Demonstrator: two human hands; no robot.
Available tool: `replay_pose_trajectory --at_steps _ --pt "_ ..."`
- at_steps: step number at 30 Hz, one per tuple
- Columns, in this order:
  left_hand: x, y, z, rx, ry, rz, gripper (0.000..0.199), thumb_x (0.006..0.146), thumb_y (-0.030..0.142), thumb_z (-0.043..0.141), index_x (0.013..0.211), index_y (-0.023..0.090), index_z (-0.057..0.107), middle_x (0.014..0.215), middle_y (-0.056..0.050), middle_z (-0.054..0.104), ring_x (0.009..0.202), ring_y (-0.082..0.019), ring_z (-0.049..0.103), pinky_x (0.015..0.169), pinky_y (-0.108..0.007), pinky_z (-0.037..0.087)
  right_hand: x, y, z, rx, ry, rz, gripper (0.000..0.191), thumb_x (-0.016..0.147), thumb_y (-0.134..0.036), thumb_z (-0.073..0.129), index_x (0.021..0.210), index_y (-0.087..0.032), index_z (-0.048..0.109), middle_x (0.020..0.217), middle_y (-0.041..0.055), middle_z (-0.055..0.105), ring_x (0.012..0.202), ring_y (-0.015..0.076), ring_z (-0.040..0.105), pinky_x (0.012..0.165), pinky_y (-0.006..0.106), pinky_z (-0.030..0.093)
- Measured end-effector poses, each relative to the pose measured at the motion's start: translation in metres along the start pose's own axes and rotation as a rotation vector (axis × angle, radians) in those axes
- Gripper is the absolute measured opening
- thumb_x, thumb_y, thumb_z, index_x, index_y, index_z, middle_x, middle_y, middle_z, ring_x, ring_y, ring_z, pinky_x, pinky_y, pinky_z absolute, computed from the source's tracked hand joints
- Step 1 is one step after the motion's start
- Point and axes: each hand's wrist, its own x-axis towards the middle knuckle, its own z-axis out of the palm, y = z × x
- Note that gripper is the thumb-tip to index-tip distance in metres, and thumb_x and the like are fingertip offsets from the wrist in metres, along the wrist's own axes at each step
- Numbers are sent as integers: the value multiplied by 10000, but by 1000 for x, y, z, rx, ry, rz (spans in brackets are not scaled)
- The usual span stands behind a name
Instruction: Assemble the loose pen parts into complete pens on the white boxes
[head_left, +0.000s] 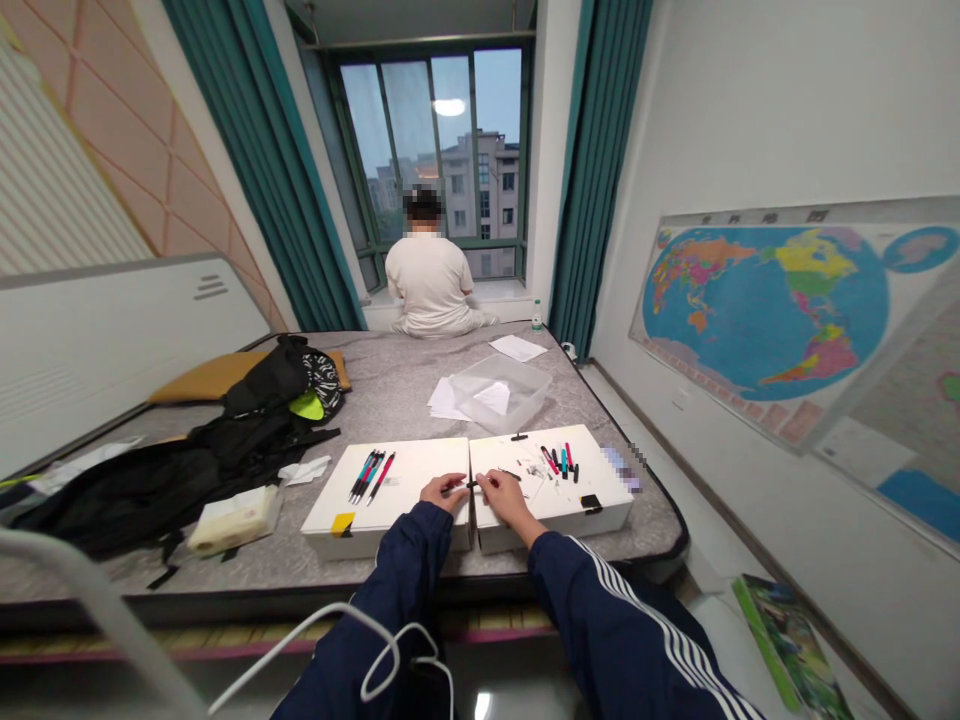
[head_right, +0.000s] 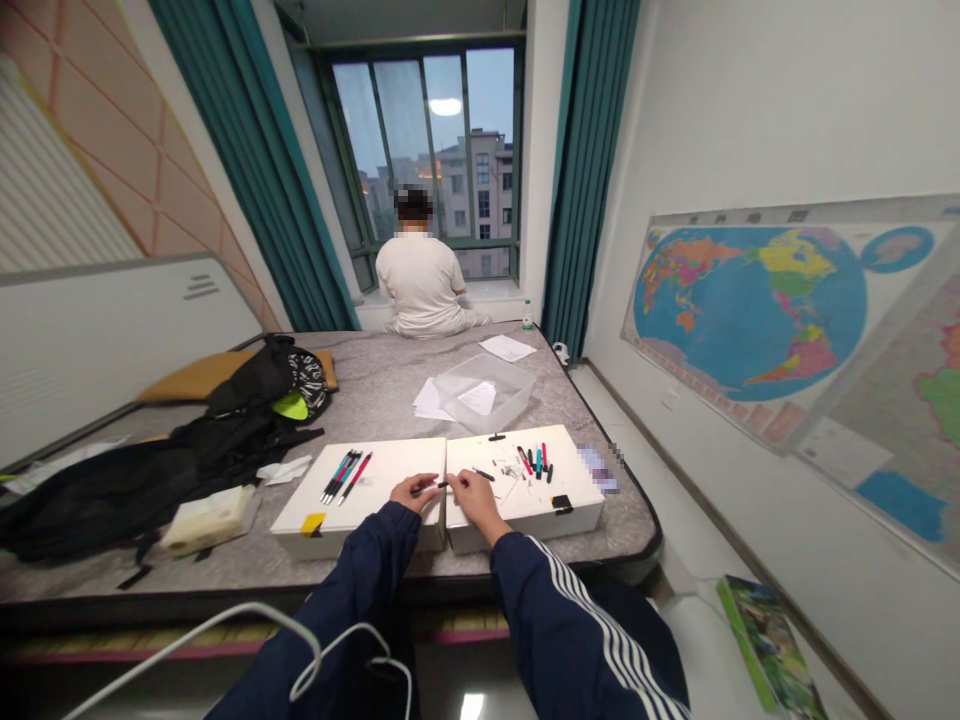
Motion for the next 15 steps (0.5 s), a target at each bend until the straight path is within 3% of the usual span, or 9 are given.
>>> replay_pose_trajectory --at_steps 3,5,10,15 --pt "-1 -1 3 -53 9 -4 469 660 398 716 1076 186 680 805 -36 698 766 -171 651 753 -303 519 0 3 1 108 8 -2 359 863 -470 493 666 -184 582 534 -9 604 534 131 567 571 221 405" --pt "-2 -1 5 -71 11 -22 467 701 444 672 1081 173 678 824 -48 695 772 -170 651 744 -294 520 0 5 2 199 9 16 318 857 -467 489 743 -186 583 551 -15 604 524 132 570 537 218 411" --pt "-2 3 5 -45 60 -66 408 726 491 629 947 159 714 758 -58 702 744 -181 656 724 -295 520 3 14 5 312 13 68 287 820 -455 513 855 -177 575 580 -8 611 515 141 583 477 215 417" --pt "0 7 0 -82 -25 -58 347 666 460 683 837 162 733 794 -69 730 749 -197 657 696 -308 513 5 18 5 333 4 65 286 809 -443 534 853 -165 583 588 7 620 518 140 585 475 213 424"
